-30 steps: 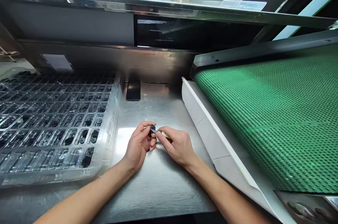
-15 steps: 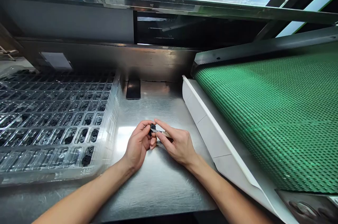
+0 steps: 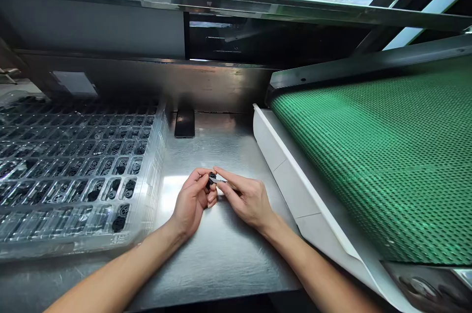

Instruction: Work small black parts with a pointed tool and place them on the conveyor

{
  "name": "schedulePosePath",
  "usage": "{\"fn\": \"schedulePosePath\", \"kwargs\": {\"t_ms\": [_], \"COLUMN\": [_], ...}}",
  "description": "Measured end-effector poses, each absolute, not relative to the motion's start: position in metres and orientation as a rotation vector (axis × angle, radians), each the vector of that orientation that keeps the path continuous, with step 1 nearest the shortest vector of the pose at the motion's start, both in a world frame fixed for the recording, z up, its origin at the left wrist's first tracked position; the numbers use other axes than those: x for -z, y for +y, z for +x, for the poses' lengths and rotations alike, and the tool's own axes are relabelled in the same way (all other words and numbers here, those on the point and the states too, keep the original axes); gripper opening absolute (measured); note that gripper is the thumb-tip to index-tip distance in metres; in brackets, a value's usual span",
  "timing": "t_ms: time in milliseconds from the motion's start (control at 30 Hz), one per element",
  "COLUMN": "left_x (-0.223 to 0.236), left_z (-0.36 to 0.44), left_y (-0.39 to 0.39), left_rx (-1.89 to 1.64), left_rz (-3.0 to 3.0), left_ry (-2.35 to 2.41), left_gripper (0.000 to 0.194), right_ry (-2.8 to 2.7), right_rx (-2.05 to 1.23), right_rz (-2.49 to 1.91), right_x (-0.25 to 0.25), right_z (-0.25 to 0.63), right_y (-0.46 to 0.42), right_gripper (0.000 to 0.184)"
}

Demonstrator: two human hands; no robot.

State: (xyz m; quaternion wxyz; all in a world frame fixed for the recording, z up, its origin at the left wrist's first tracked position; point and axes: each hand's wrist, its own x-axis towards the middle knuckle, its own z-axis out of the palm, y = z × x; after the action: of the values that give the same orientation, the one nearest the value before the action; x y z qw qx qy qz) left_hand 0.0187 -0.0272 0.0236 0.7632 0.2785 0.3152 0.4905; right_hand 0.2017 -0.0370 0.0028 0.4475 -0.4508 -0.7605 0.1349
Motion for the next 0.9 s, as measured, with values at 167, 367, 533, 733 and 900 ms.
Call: {"fn": "schedulePosePath", "kwargs": {"t_ms": [167, 367, 533, 733, 900], "left_x": [-0.0241, -0.0233, -0.0225, -0.0227, -0.0231], "left_z": [0.019, 0.0187, 0.0188, 0.0188, 0.019], "left_y": [-0.0268, -0.0274, -0.0276, -0.0269, -0.0266], "left_rx": [-1.065, -1.061, -1.07, -1.071, -1.072], "left_rz": [0.611, 0.598, 0.595, 0.595, 0.597], "left_ry": [0.685, 0.679, 0.664, 0.665, 0.68], "left_gripper": [0.038, 0.038, 0.036, 0.037, 0.036], "right_ry": [-1.886, -1.9, -1.91, -1.913, -1.885], "right_rx": [-0.325, -0.345, -0.352, -0.343, -0.354], "right_rz": [-1.126, -1.126, -1.137, -1.146, -1.142], "right_x": [-0.0032, -0.0017, -0.0023, -0.0026, -0.0041], "right_z": [0.2021, 0.2013, 0.2015, 0.2014, 0.2018], "right_y": [-0.0364, -0.0369, -0.0379, -0.0376, -0.0371], "right_gripper": [0.036, 0.041, 0.042, 0.042, 0.039]}}
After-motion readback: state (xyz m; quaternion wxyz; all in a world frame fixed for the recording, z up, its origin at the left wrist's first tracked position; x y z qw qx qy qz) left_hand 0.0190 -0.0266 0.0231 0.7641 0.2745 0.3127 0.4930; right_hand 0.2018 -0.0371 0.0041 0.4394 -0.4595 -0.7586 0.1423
